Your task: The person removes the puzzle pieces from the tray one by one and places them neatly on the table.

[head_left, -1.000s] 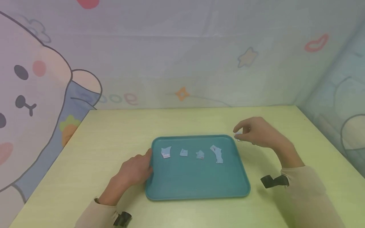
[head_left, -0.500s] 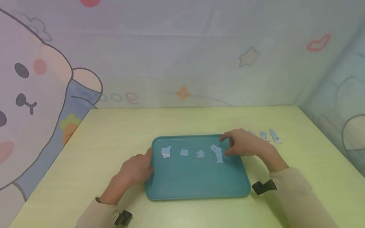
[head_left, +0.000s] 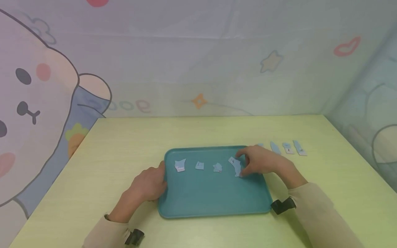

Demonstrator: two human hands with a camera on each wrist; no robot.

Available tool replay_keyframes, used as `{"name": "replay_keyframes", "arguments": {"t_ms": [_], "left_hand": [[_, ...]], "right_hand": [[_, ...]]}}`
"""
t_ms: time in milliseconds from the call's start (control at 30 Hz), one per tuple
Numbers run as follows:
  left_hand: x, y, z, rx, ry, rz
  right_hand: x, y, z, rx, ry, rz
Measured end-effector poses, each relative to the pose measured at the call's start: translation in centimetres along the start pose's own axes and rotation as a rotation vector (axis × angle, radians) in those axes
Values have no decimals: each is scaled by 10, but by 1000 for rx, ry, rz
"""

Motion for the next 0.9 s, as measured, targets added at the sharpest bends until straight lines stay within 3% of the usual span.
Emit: {"name": "replay_keyframes", "arguments": {"t_ms": [900], "left_hand": [[1, 1, 0, -4, 27, -19]], "right_hand": [[3, -3, 5, 4, 41, 2]]}}
Point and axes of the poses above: each hand's wrist, its own y-axis away from the middle knuckle, its own z-axis out of the palm, x = y × z, the point moved 7 cm from there along -y, towards the middle knuckle, and after that the axes turned 9 degrees about x, right-handed, at the moved point
